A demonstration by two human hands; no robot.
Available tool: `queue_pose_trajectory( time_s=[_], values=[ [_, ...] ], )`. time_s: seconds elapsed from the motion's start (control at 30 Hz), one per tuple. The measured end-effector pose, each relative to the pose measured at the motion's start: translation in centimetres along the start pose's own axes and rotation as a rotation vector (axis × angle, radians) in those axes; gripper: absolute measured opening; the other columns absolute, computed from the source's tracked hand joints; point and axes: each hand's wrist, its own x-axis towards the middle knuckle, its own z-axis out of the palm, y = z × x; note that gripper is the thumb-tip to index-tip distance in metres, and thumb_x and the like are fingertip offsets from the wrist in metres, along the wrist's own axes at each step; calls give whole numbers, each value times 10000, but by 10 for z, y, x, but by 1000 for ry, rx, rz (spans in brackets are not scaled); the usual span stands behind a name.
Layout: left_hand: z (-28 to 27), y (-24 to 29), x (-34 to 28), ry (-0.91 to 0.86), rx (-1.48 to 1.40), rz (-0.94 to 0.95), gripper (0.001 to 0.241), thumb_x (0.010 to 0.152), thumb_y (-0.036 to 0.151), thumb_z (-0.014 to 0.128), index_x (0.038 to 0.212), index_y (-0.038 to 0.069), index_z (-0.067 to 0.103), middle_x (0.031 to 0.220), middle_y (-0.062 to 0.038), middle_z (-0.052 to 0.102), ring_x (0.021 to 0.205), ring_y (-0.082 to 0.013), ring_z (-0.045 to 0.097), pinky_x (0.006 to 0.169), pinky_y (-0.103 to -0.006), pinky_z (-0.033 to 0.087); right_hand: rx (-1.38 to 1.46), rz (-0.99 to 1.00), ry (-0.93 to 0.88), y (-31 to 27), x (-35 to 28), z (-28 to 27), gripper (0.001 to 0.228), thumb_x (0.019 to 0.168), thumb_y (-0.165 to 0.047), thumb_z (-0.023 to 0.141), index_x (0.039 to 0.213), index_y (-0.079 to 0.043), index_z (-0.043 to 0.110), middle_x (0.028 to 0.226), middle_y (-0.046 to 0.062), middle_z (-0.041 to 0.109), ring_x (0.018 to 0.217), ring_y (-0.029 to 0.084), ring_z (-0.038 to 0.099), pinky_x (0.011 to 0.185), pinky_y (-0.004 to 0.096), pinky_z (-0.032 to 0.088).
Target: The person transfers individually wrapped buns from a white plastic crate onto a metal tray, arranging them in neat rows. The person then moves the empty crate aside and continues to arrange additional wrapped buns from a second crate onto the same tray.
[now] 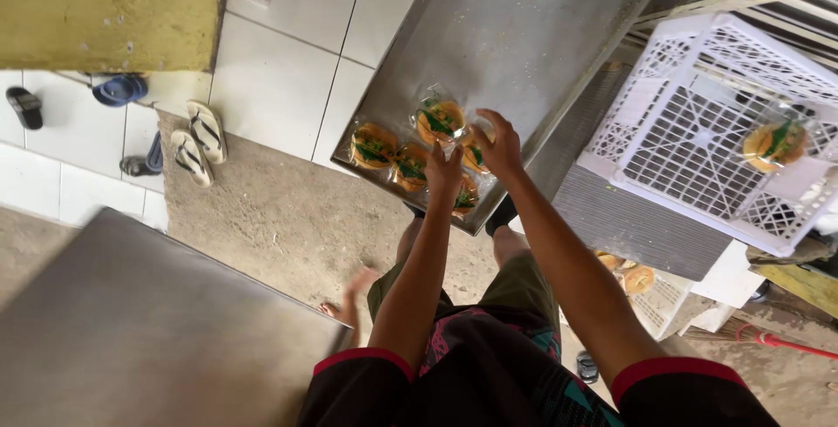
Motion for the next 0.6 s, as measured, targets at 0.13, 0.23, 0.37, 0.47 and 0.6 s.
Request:
queue_pose_trajectory(
  time_s=[0.13, 0.23, 0.37, 0.47, 0.6],
  values=[
    [6, 6, -29, -47, -132, 114, 389, 938, 349, 680, 1114, 3, 648, 941, -204, 677, 962, -351, 712, 850, -487, 556, 117, 76, 64, -16, -61, -56, 368, 984, -336, 685, 1296, -143, 664, 1262, 112, 702, 1207, 364, 630, 1075, 502, 460],
    [20, 5, -48, -148, -25, 138, 452, 958, 395, 659, 1330, 138, 643, 1256, -159, 708, 1181, -363, 668, 1006, -479, 536, 150, 174, 119, -10, -109, -94, 342, 970, -268, 707, 1294, -163, 688, 1244, 90, 712, 1187, 317, 653, 1076, 466, 466],
    [50, -9, -71, -220, -185, 157, 198, 898, 214, 686, 1056, 98, 712, 901, -131, 736, 798, -229, 741, 748, -337, 625, 177, 254, 224, 15, -170, -143, 297, 966, -222, 720, 1258, -166, 710, 1176, 72, 739, 1112, 263, 693, 1017, 412, 511],
    [71, -11, -99, -309, -169, 167, 191, 924, 213, 692, 1051, 72, 713, 952, -164, 724, 829, -237, 737, 782, -355, 627, 240, 279, 305, 33, -213, -179, 275, 986, -179, 701, 1256, -129, 704, 1160, 117, 737, 1080, 323, 701, 968, 425, 537],
    [96, 19, -152, -377, -17, 203, 279, 978, 347, 665, 1136, 123, 718, 1045, -109, 762, 894, -228, 766, 790, -364, 607, 324, 350, 431, 68, -259, -223, 264, 1012, -204, 683, 1262, -119, 693, 1159, 138, 737, 1059, 368, 705, 917, 467, 560]
  ],
)
